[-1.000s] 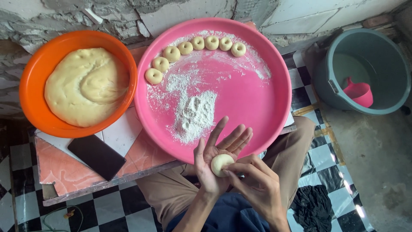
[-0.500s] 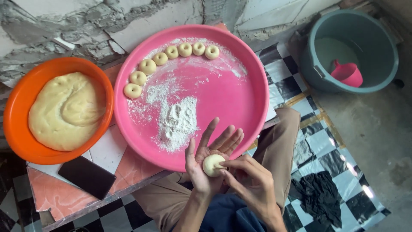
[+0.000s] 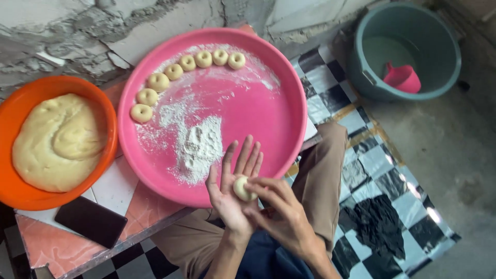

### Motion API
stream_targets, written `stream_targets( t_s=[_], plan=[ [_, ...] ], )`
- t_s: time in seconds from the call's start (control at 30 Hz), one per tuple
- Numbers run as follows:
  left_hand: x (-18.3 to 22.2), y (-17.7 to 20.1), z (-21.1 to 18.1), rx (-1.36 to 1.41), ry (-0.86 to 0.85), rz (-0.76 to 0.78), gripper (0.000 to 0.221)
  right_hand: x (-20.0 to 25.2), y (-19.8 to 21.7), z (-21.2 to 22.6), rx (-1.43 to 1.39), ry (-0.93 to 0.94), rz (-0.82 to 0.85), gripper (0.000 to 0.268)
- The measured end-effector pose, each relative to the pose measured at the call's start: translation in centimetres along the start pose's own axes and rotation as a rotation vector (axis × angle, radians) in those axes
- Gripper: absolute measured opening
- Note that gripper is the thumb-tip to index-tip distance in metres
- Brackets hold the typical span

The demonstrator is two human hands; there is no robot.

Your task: A person is sitting on the floor, taking pieces of dough from a bowl and shaping them into small rings on a floured pink tray.

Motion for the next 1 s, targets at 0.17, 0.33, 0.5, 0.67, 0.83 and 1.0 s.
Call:
stream_targets(
  t_s=[0.17, 0.33, 0.5, 0.67, 0.83, 1.0],
  plan=[
    [2.7, -4.2, 0.9, -0.203, 0.078, 0.195, 0.065, 0.6, 1.1, -2.6, -0.416, -0.139, -0.197, 0.041],
    [0.8, -4.0, 0.4, -0.091, 0.047, 0.185, 0.059, 0.4, 1.7, -3.8, -0.705, -0.209, -0.166, 0.049],
    [0.7, -3.0, 1.7, 0.106, 0.311, 0.148, 0.063, 0.6, 0.7, -3.5, -0.605, -0.254, -0.073, 0.041],
    [1.3, -0.1, 3.4, 0.344, 0.411, -0.053, 0.062, 0.2, 2.6, 1.2, 0.119, 0.049, -0.167, 0.045],
    [1.7, -1.3, 4.6, 0.231, 0.364, 0.143, 0.070, -1.5, 1.0, 3.9, 0.308, 0.292, -0.094, 0.058],
    [2.4, -2.4, 3.5, 0.294, 0.244, 0.298, 0.074, -3.9, -3.1, 3.5, 0.571, 0.395, 0.081, 0.091]
  ],
)
Point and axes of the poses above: each hand's wrist, its own x-axis away from the middle knuckle, its own y-axis out of the back of the hand, z = x × y, the point moved 9 cm from there along -x, towards the middle knuckle, and after that the axes turned 5 degrees about -y, right-handed, at the moved point
